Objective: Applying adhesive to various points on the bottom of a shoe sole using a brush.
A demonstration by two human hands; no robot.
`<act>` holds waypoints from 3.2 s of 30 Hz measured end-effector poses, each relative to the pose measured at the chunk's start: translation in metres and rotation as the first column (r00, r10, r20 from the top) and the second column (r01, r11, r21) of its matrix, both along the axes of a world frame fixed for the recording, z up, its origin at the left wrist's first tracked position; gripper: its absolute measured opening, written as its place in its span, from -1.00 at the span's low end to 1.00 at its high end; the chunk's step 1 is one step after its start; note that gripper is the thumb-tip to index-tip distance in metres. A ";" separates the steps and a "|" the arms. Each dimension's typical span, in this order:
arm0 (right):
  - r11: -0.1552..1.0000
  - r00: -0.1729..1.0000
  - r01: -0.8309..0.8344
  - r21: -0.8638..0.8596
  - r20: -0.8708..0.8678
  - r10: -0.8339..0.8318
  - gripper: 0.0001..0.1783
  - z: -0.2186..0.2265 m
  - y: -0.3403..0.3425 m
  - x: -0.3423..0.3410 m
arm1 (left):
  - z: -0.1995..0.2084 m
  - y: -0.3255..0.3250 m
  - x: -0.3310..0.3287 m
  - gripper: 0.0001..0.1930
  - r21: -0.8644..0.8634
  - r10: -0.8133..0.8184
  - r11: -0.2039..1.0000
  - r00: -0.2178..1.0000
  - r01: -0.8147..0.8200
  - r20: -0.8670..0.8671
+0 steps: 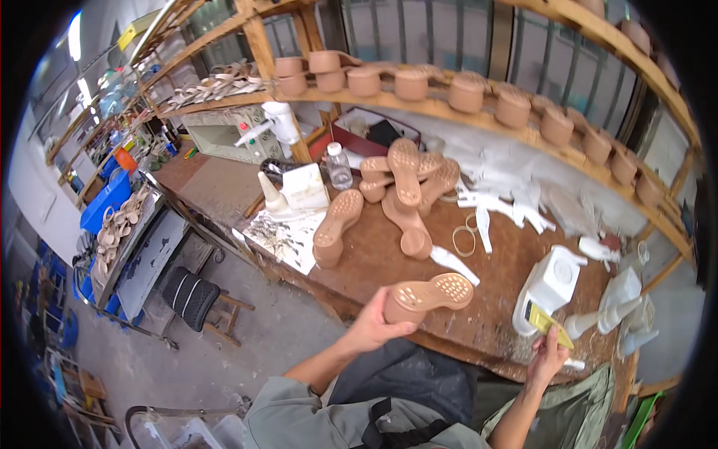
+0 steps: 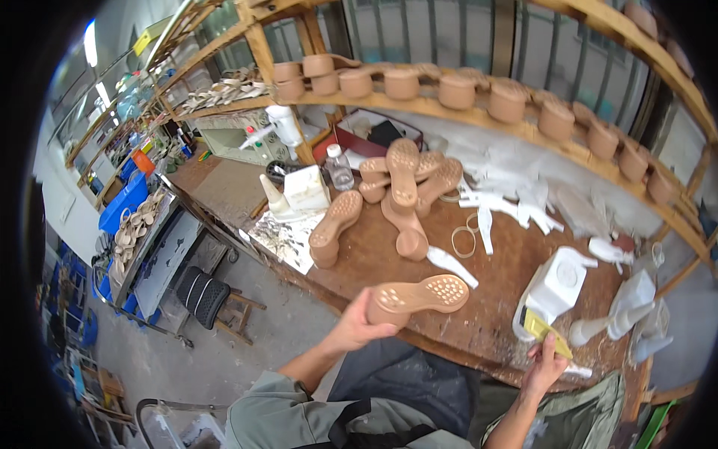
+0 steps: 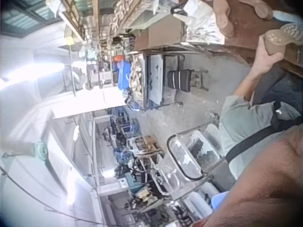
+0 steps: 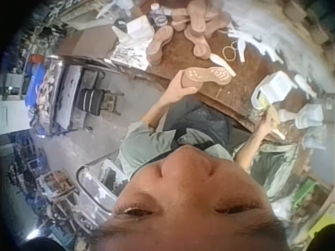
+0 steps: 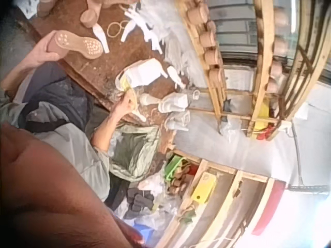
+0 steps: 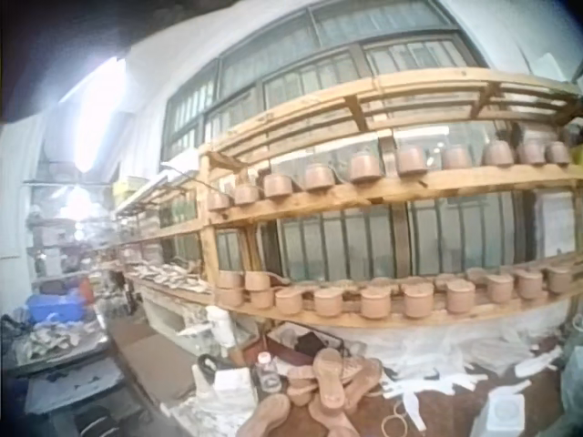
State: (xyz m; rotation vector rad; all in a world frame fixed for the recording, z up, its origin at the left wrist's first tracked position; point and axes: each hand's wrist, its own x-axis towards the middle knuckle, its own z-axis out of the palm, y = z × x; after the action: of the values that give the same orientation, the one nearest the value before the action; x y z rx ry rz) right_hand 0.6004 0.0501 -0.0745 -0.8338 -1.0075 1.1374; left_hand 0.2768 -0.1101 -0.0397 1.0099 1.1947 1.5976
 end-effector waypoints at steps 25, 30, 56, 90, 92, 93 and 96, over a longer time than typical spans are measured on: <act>0.994 1.000 -0.014 -0.105 -0.017 0.012 -0.80 0.004 0.019 -0.036 | 0.017 0.290 -0.122 -0.71 -0.070 0.025 0.971 0.391 -0.228 -0.920; 0.988 0.976 -0.127 -0.087 0.167 0.140 -0.84 0.003 0.018 -0.047 | -0.051 0.368 -0.091 -0.69 -0.022 -0.335 0.786 -0.396 -0.618 -0.855; 0.986 0.989 0.129 -0.106 -0.063 -0.137 -0.67 0.006 0.057 0.053 | -0.034 0.203 0.056 -0.06 -0.428 -0.434 0.899 -0.059 -0.092 -0.899; 0.988 0.593 0.096 0.121 0.791 -0.154 -0.82 -0.031 0.044 0.026 | -0.090 0.085 0.106 0.08 0.010 -0.178 0.981 0.909 0.196 -0.377; 0.990 0.594 0.080 0.120 0.791 -0.144 -0.82 -0.033 0.045 0.026 | -0.098 0.084 0.107 0.07 0.024 -0.187 0.977 0.905 0.212 -0.382; 0.989 0.597 0.078 0.124 0.789 -0.146 -0.82 -0.034 0.045 0.026 | -0.101 0.084 0.107 0.06 0.030 -0.191 0.975 0.905 0.218 -0.379; 0.997 0.677 0.077 0.021 0.733 -0.067 -0.80 -0.036 0.046 0.024 | -0.105 0.085 0.106 0.04 0.040 -0.203 0.971 0.903 0.235 -0.378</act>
State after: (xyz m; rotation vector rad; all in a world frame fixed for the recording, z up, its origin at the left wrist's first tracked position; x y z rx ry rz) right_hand 0.6242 0.0956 -0.1100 -1.3872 -1.6124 0.7187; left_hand 0.3833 -0.0247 -0.1447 1.4985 1.2150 1.3223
